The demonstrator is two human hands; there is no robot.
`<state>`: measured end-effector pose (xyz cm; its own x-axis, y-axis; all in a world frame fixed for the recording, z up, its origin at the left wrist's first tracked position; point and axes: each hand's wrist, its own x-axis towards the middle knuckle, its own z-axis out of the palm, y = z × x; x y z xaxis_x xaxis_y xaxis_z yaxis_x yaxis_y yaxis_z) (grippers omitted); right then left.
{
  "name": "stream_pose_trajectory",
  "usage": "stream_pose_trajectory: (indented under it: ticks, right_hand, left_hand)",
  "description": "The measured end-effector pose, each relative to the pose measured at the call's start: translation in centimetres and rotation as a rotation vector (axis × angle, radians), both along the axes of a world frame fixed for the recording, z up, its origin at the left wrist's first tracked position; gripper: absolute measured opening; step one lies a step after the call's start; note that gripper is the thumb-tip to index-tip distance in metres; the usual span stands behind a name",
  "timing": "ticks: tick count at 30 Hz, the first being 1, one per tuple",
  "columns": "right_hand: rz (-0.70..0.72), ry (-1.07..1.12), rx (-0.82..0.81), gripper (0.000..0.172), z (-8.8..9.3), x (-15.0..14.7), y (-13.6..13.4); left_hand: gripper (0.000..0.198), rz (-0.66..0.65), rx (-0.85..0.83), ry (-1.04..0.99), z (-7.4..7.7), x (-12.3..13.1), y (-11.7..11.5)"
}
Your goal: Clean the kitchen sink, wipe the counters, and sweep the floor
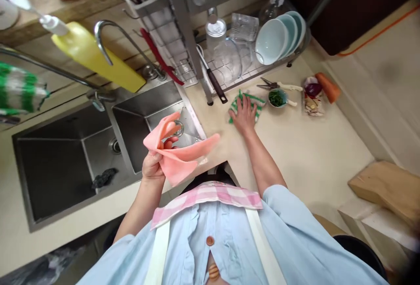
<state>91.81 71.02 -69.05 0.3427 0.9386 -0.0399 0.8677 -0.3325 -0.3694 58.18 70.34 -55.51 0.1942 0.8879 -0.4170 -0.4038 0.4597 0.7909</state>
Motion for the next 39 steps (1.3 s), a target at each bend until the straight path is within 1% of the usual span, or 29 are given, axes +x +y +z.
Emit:
stream_pose_trajectory:
  ticks: [1,2,3,5,7,8,9,10,11,12,14,16,18,20,21,22,23,24,25,26,29,30,31,32,33,34,35,37,39]
  right_hand:
    - [0.066,0.011,0.008,0.062,0.1,-0.6,0.3]
    - [0.148,0.021,0.014,0.060,0.2,-1.6,-0.3]
    - [0.234,0.030,0.017,0.057,0.4,-2.8,-1.7]
    - [0.375,0.032,0.022,0.052,0.5,-5.4,-5.9]
    - [0.452,0.019,0.037,0.050,0.5,-7.7,-9.5]
    - [0.480,0.015,0.042,0.049,0.4,-8.6,-10.3]
    - [0.505,0.014,0.043,0.048,0.3,-9.4,-10.1]
    - [0.526,0.017,0.041,0.048,0.2,-10.1,-8.9]
    - [0.547,0.022,0.035,0.048,0.1,-10.7,-6.8]
    - [0.564,0.032,0.031,0.048,0.1,-11.3,-4.0]
    - [0.559,0.062,0.037,0.049,0.1,-12.7,2.7]
    - [0.501,0.106,0.060,0.052,0.3,-14.0,9.3]
    - [0.435,0.136,0.060,0.056,0.5,-15.3,14.4]
    - [0.406,0.121,0.040,0.057,0.8,-16.3,17.5]
    - [0.404,0.097,0.027,0.057,1.0,-16.7,18.1]
    - [0.401,0.067,0.014,0.056,1.2,-16.9,18.1]
    - [0.400,0.034,0.004,0.055,1.5,-17.1,17.4]
    - [0.398,0.006,-0.005,0.055,1.7,-17.1,16.2]
    - [0.397,-0.017,-0.011,0.055,1.8,-17.0,14.3]
    - [0.399,-0.032,-0.014,0.055,1.9,-16.9,11.8]
    - [0.408,-0.036,-0.016,0.054,1.7,-16.0,3.1]
    - [0.391,-0.030,-0.022,0.053,1.6,-15.7,0.5]
    - [0.371,-0.015,-0.022,0.052,1.4,-15.3,-1.4]
    - [0.353,0.013,-0.014,0.051,1.2,-15.0,-2.5]
    - [0.332,0.051,0.005,0.050,1.0,-14.8,-2.5]
    - [0.313,0.095,0.033,0.051,1.0,-14.7,-1.6]
    - [0.294,0.134,0.070,0.052,1.0,-14.9,0.4]
    - [0.248,0.160,0.132,0.055,1.4,-15.7,6.3]
    - [0.220,0.090,0.125,0.054,1.8,-17.1,13.0]
  left_hand:
    - [0.056,0.047,0.014,0.006,0.1,-1.1,-0.2]
    - [0.053,0.085,0.018,0.011,0.1,-2.3,-0.4]
    - [0.052,0.118,0.012,0.011,0.1,-3.4,-0.7]
    - [0.050,0.177,-0.013,-0.004,0.0,-5.7,-1.2]
    - [0.045,0.253,-0.033,-0.017,-0.1,-7.6,-1.8]
    - [0.042,0.294,-0.039,-0.014,-0.1,-8.5,-2.1]
    - [0.040,0.332,-0.044,-0.003,-0.1,-9.3,-2.4]
    - [0.039,0.367,-0.043,0.013,-0.1,-10.0,-2.6]
    - [0.039,0.392,-0.040,0.032,0.1,-10.6,-2.8]
    - [0.040,0.405,-0.035,0.051,0.2,-11.1,-2.9]
    - [0.042,0.412,-0.016,0.079,0.6,-11.9,-3.0]
    - [0.045,0.405,0.007,0.088,1.1,-12.3,-2.8]
    - [0.049,0.379,0.019,0.072,1.4,-12.3,-2.3]
    - [0.057,0.330,0.004,0.041,1.6,-12.1,-1.6]
    - [0.060,0.303,-0.011,0.025,1.6,-11.9,-1.2]
    - [0.061,0.279,-0.028,0.010,1.5,-11.8,-0.8]
    - [0.061,0.261,-0.043,-0.002,1.4,-11.6,-0.4]
    - [0.061,0.248,-0.057,-0.014,1.3,-11.5,0.0]
    - [0.060,0.240,-0.070,-0.027,1.1,-11.4,0.4]
    - [0.060,0.237,-0.082,-0.041,0.9,-11.4,0.7]
    - [0.060,0.236,-0.109,-0.085,0.4,-11.7,1.2]
    - [0.057,0.235,-0.113,-0.101,0.2,-11.8,1.3]
    - [0.054,0.234,-0.115,-0.115,0.1,-11.9,1.3]
    - [0.050,0.234,-0.118,-0.125,0.0,-12.0,1.2]
    - [0.048,0.236,-0.122,-0.130,0.0,-12.0,1.2]
    - [0.048,0.244,-0.126,-0.129,0.0,-12.1,1.1]
    - [0.052,0.253,-0.132,-0.124,0.0,-12.1,1.0]
    - [0.061,0.270,-0.142,-0.104,0.2,-12.1,0.8]
    - [0.066,0.277,-0.142,-0.082,0.4,-12.1,0.6]
